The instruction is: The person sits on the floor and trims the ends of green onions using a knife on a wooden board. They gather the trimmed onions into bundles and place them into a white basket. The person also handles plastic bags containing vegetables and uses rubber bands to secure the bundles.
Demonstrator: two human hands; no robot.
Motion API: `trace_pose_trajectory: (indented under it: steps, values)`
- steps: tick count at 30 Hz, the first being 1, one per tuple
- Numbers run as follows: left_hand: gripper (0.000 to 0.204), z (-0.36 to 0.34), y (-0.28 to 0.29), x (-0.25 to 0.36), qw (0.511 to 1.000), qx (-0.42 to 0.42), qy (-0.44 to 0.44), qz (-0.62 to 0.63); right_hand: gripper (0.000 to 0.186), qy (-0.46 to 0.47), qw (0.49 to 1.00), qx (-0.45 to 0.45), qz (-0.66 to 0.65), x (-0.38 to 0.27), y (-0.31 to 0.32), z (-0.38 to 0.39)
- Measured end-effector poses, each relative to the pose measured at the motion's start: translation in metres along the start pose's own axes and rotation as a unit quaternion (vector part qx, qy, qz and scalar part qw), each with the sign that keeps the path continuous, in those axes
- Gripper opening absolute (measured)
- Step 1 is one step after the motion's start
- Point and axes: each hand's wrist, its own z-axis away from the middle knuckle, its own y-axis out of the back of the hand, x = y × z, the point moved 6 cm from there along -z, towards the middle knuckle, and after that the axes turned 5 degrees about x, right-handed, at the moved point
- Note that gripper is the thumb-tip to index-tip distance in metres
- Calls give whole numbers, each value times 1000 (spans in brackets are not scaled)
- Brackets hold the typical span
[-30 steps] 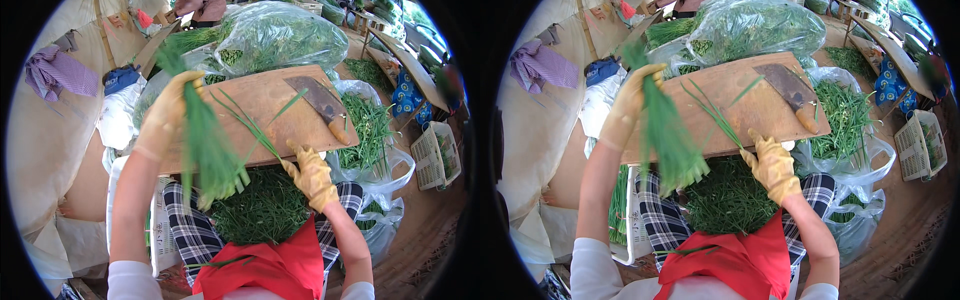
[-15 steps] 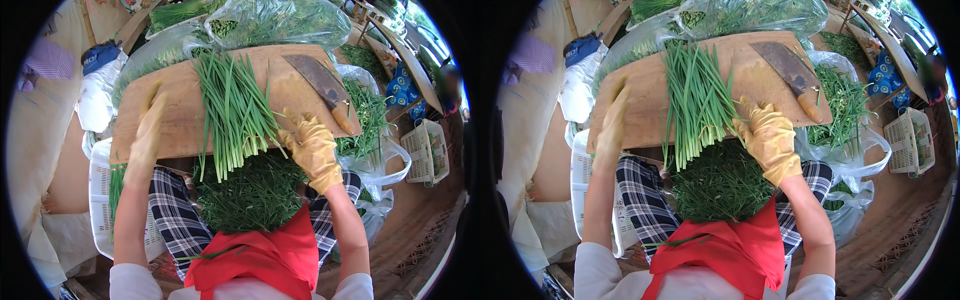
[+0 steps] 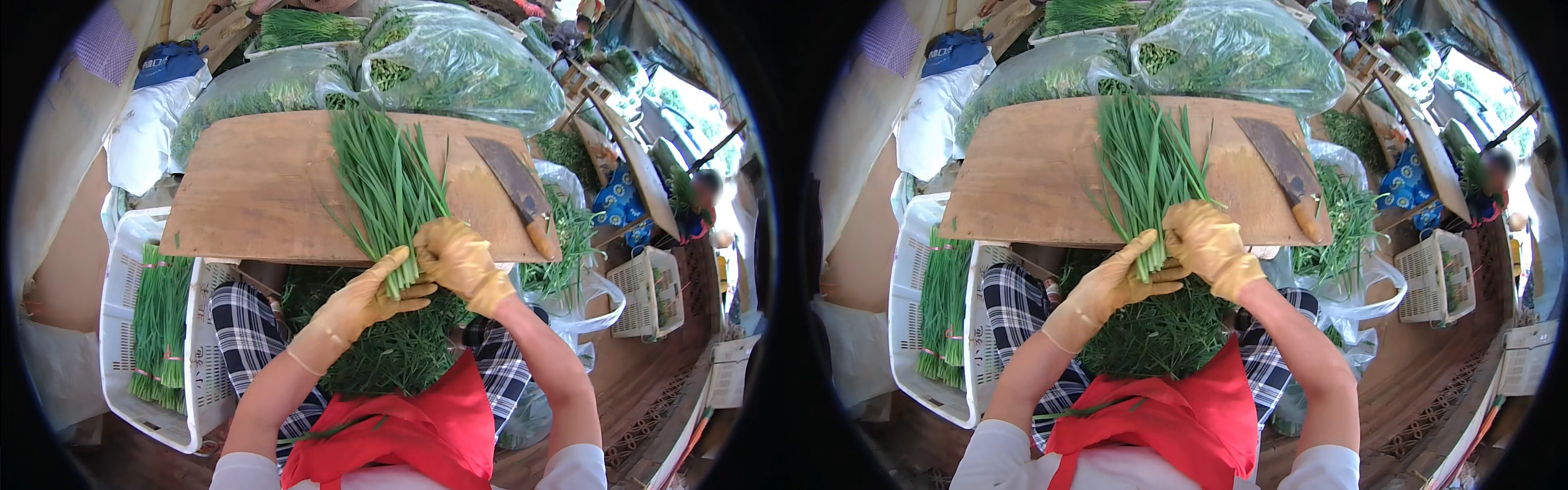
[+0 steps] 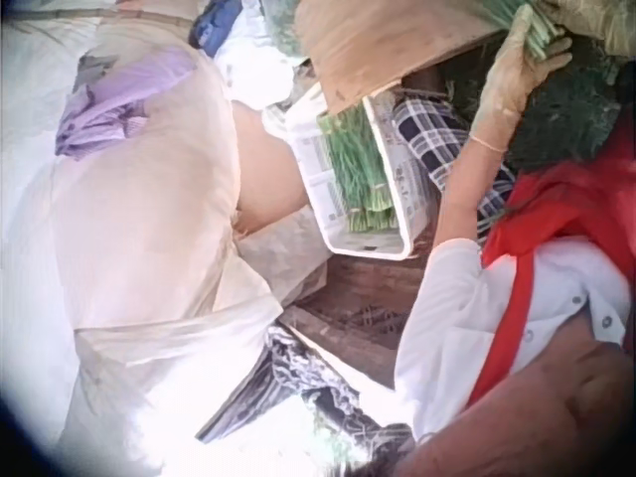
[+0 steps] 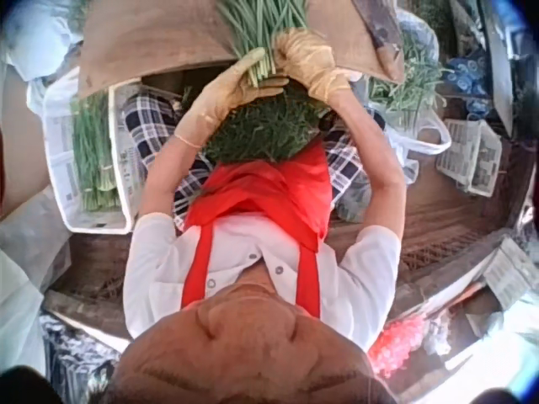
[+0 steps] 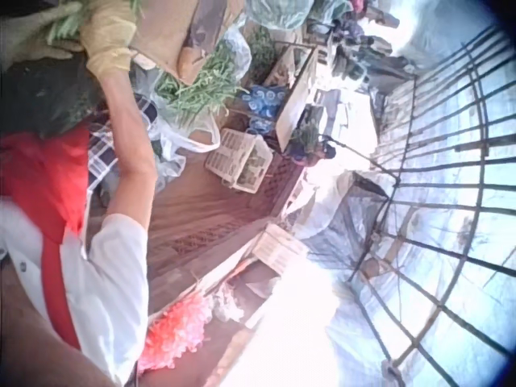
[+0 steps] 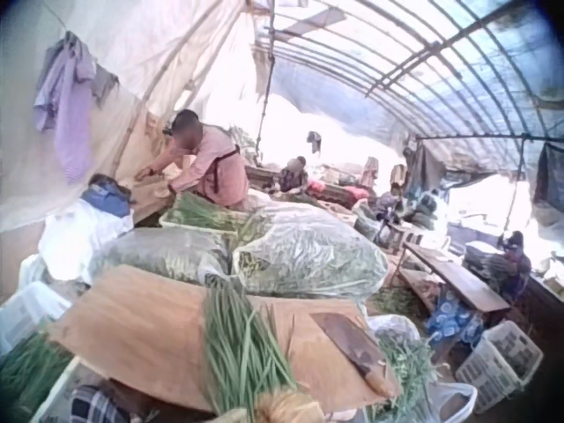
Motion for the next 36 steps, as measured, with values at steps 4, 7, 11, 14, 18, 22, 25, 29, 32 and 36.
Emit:
trace_pose_trajectory:
  steps: [4,7,11,14,18,22,25,29,32,36]
  values:
    - [36,-1,-9,5,1000,6,9,-27,11,-284,830,161,-452,14,83,18]
    - [35,-1,4,5,1000,-23,14,-13,6,-290,807,174,-484,18,108,37]
    - [48,7,11,6,998,-58,18,-5,23,-242,776,212,-542,19,120,65]
    - [60,10,11,-7,993,-102,38,-35,22,-316,728,139,-592,-8,89,89]
    - [77,42,-16,-53,944,-250,169,-130,10,-364,720,101,-582,-12,70,93]
    - [47,42,-41,-63,946,-271,174,-48,10,-391,704,69,-588,-28,61,101]
    - [39,40,-37,-55,970,-182,110,-121,15,-352,701,127,-607,-32,74,110]
    - [31,30,-26,-54,978,-127,100,-130,32,-379,670,297,-565,-14,117,146]
    - [29,28,-32,-53,972,-97,58,-207,28,-456,817,60,-348,-9,98,181]
    - [28,34,-40,-51,968,-26,21,-247,42,-390,875,22,-288,-68,51,179]
